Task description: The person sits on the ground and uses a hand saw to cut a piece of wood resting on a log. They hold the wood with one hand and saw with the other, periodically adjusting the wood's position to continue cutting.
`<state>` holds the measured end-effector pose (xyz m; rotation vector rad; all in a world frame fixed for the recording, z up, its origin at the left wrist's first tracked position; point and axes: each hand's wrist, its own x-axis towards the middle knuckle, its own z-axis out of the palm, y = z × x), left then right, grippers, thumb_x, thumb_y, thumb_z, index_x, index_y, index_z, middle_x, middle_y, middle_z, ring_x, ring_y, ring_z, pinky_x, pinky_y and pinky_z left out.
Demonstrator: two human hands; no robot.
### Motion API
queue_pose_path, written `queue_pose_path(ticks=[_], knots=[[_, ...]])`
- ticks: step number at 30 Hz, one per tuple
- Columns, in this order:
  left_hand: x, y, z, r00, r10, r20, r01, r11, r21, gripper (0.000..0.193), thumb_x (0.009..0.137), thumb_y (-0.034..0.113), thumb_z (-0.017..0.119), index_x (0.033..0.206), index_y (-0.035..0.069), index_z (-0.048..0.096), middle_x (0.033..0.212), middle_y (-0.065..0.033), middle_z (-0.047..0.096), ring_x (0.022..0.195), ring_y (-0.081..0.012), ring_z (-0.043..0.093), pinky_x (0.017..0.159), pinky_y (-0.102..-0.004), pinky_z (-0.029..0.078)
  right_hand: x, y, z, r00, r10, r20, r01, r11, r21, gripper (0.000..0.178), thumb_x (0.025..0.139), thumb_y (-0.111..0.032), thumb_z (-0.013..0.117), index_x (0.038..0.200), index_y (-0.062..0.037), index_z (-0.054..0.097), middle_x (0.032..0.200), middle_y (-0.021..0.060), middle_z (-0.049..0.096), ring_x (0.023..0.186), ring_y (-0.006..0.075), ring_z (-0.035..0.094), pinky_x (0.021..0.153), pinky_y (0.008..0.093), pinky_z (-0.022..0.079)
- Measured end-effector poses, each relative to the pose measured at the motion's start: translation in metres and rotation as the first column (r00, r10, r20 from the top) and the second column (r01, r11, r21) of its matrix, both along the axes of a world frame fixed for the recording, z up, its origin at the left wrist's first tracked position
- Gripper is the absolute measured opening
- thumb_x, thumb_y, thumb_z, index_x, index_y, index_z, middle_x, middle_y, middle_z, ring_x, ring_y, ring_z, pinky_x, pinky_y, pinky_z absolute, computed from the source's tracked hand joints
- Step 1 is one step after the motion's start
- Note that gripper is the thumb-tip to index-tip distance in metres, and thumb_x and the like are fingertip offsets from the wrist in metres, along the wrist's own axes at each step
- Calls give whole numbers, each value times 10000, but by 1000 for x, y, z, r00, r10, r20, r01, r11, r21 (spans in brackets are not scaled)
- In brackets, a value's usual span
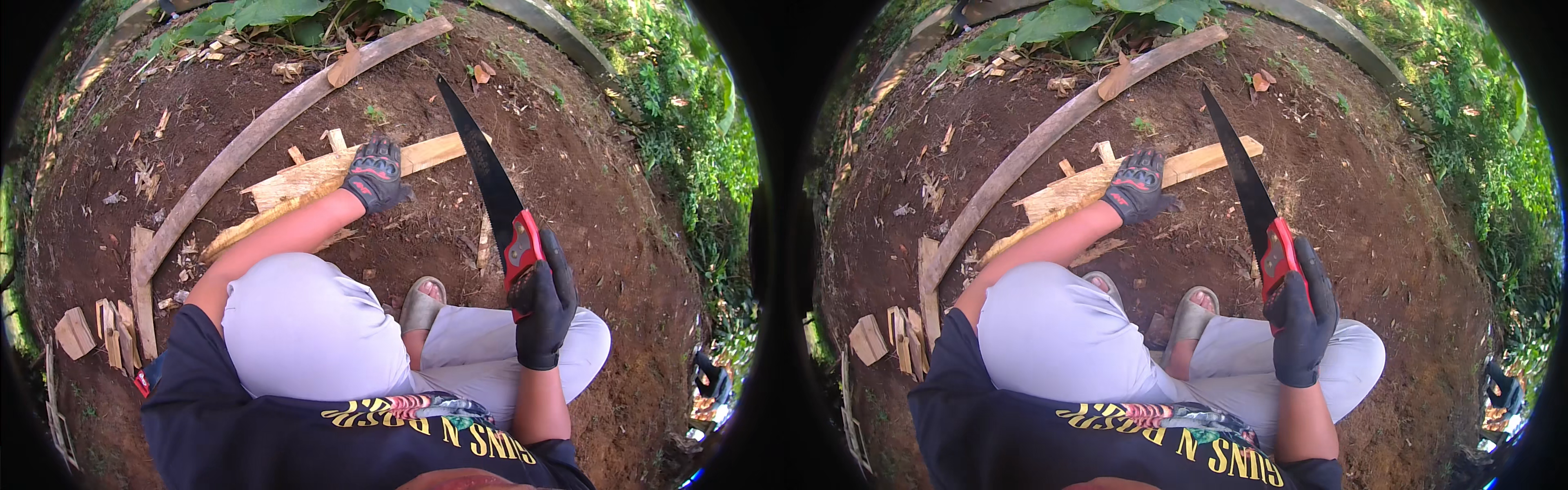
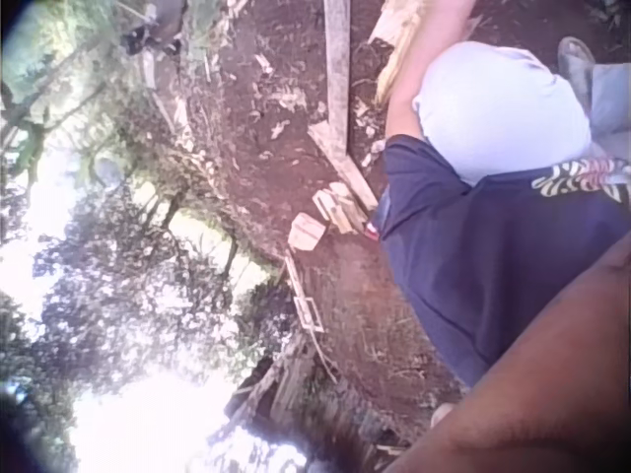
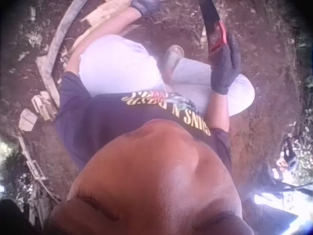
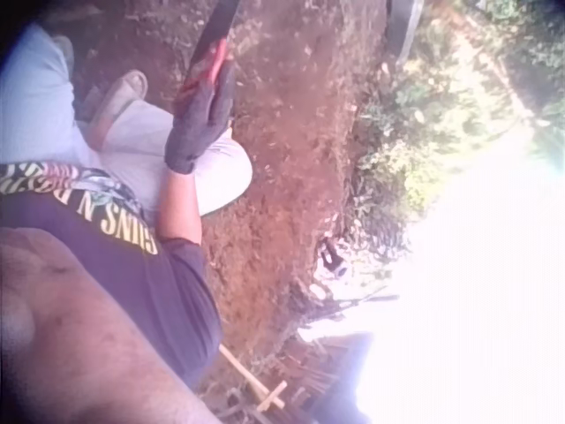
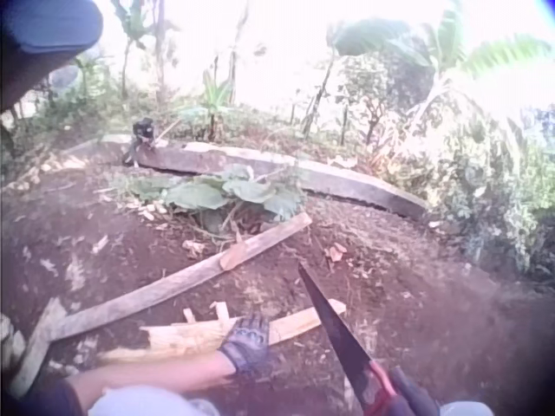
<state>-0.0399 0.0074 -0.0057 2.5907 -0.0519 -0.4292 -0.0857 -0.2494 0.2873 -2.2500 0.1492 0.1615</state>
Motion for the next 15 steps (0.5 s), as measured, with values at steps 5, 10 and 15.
queue_pose_path(ticks=[5,10,15], knots=[[-20,20,-12,992,-20,128,6,994,108,1096,788,594,879,1598,-29,484,1708,-310,401,1624,-482,338,1334,-655,227,-12,17,10,963,-13,-268,45,993,113,478,1083,-137,646,1545,-12,654,1222,71,724,770,57,604,662,248,503],[-19,20,-14,990,-71,124,61,994,86,919,807,573,882,1468,-13,623,1706,-296,420,1620,-487,349,1319,-689,228,-18,14,2,933,21,-360,23,993,119,501,1071,-199,687,1546,-39,661,1094,52,733,719,65,603,639,254,506],[-22,39,-9,987,-39,156,36,999,21,876,847,554,870,1459,-24,626,1687,-299,453,1598,-486,392,1328,-648,259,-19,14,6,952,12,-307,23,993,113,493,1064,-164,673,1537,-27,664,1129,51,736,743,67,609,659,250,510]])
